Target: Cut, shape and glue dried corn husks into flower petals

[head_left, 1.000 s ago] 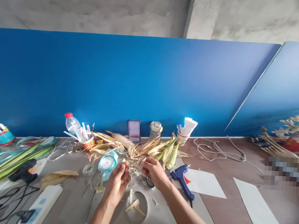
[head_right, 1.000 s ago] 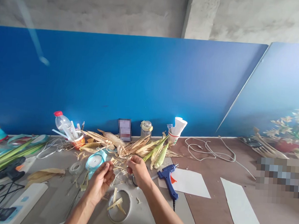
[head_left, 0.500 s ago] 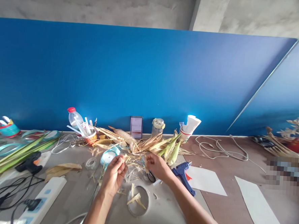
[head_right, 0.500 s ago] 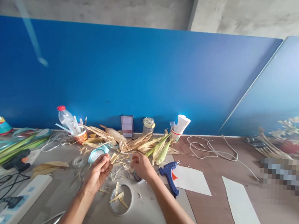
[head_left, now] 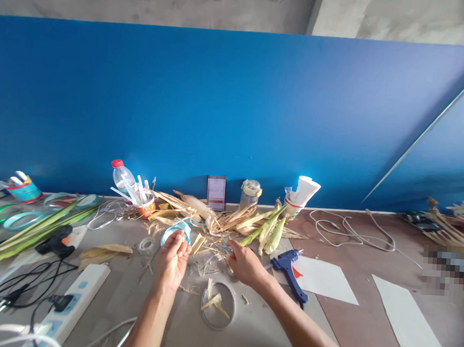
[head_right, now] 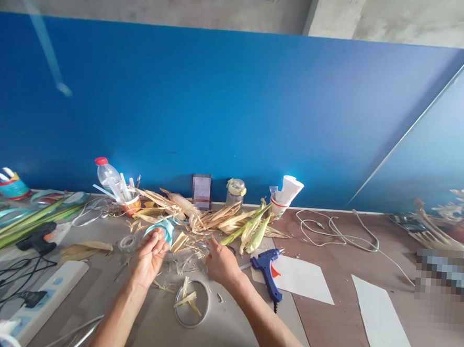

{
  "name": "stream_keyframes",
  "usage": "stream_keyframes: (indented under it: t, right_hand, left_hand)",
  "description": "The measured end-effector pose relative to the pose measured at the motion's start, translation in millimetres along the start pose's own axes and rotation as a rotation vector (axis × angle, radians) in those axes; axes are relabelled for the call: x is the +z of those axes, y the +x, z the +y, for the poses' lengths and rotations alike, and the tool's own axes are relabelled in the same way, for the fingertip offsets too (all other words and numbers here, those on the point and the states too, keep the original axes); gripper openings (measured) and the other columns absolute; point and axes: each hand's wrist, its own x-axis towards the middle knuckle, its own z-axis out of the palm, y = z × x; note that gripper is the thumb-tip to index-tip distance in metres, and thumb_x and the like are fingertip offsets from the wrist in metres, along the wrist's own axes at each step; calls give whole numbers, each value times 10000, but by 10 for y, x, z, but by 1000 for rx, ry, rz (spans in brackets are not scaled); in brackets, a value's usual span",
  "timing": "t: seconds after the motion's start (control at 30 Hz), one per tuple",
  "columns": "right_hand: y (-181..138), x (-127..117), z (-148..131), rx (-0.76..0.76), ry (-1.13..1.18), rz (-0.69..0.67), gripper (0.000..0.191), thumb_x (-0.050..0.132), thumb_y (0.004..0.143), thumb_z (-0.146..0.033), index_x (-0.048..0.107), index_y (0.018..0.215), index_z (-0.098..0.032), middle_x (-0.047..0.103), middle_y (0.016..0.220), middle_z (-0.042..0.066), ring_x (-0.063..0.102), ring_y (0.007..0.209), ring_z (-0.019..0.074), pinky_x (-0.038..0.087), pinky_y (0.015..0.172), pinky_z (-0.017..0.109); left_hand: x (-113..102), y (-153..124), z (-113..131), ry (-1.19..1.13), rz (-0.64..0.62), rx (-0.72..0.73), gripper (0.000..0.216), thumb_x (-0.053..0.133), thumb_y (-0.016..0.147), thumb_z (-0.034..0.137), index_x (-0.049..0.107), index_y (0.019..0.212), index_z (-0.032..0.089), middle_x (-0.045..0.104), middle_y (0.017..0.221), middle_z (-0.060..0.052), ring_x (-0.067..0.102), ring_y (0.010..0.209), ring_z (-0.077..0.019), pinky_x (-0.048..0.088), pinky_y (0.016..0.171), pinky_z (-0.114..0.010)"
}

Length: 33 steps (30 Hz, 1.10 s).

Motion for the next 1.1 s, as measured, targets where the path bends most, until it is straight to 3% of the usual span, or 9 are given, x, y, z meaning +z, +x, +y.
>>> stream_keyframes:
  t: [0.23, 0.43, 0.6, 0.73, 0.9, 1.1]
  right_hand:
    - [18, -30, -10, -16, -112, -57, 381, 455, 721, -81, 541, 1087, -143, 632, 657, 59, 547, 600, 171, 296, 527, 245]
    - [61, 4, -77, -28, -305, -116, 247, 452, 732, -103, 591, 926, -167, 653, 692, 92, 578, 613, 201, 297, 531, 269]
    - [97, -10, -87, -26, -313, -111, 334, 435, 740, -108, 534, 1056, -152, 664, 736, 109, 596, 637, 216, 318, 539, 275]
    - [79, -28, -71, -42, -322, -127, 263, 426, 762, -125, 566, 979, -173, 656, 741, 90, 606, 677, 210, 335, 561, 268]
    - [36, -73, -115, -61, -324, -80, 220, 442, 764, -148, 584, 928, -181, 604, 957, 94, 589, 711, 168, 351, 581, 248]
    - [33, -67, -167, -210, -148, 10, 239, 420, 777, -110, 628, 872, -179, 608, 856, 55, 549, 803, 156, 365, 674, 225]
  left_hand:
    - [-25, 23, 7, -26, 23, 9, 137, 707, 660, 168, 643, 780, 160, 503, 608, 57, 300, 404, 1, 330, 431, -161]
    - [-56, 37, 36, -57, 3, 12, 132, 692, 685, 166, 635, 805, 164, 468, 580, 66, 299, 414, -1, 338, 445, -150]
    - [-45, 36, 32, -46, -6, 37, 123, 692, 686, 168, 628, 791, 167, 492, 600, 61, 288, 406, 1, 321, 428, -152]
    - [-37, 30, 8, -33, -1, 13, 106, 682, 698, 175, 624, 787, 169, 521, 629, 55, 291, 404, 5, 336, 445, -155]
    - [-16, 15, -1, -20, 12, 12, 118, 694, 680, 172, 624, 775, 170, 526, 646, 51, 287, 404, 3, 331, 440, -160]
    - [15, -1, -9, 22, 14, -10, 121, 700, 670, 193, 626, 763, 168, 474, 600, 62, 268, 399, -2, 308, 419, -160]
